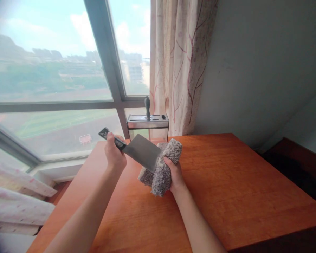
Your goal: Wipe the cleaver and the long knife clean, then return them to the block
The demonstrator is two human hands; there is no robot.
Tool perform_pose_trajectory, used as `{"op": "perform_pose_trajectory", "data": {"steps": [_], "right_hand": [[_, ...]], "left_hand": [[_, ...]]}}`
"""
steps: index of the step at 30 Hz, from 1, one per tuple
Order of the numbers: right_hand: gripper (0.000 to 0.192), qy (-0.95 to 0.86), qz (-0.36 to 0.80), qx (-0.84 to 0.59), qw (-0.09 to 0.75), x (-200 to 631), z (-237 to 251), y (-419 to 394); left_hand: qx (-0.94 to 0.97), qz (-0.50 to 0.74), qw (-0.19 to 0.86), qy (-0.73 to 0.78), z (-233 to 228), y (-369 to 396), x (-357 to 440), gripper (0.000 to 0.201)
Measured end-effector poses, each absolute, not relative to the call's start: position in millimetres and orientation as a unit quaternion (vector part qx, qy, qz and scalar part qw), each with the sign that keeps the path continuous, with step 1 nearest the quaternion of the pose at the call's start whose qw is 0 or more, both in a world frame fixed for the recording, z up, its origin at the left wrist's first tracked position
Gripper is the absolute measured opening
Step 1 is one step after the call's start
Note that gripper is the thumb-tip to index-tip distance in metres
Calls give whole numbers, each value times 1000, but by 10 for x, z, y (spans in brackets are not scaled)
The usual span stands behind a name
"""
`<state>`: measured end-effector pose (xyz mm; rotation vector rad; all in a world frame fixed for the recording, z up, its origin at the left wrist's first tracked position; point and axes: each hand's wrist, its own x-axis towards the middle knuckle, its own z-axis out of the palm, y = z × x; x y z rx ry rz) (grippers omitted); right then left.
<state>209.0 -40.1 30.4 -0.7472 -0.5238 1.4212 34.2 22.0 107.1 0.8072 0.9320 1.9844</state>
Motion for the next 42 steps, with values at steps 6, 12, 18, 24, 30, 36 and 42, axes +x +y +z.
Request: {"op": "perform_pose_trajectory", "data": {"steps": [6,12,18,24,30,36,42], "right_hand": [[47,-194,717,-259,617,2258,389,-353],[40,-207,740,-254,587,2254,368,-420],[37,-246,724,-283,579,2196,321,-451],[38,-246,640,-335,646,2170,279,-372],[42,-208,533,-413,708,2214,249,-286],[52,-204,618,-331,684,2284,325,-336],[69,-229,752,-194,587,2255,519,-434]], "left_hand": [[511,573,534,354,1012,89,213,41],[466,531,579,408,809,-13,-50,48],[427,548,611,379,726,-84,-165,46],[443,559,557,424,704,-109,-151,48],[445,515,607,411,644,-114,-150,46],[382,520,662,382,639,-108,-113,43],[300,568,684,346,588,-97,11,39]]}}
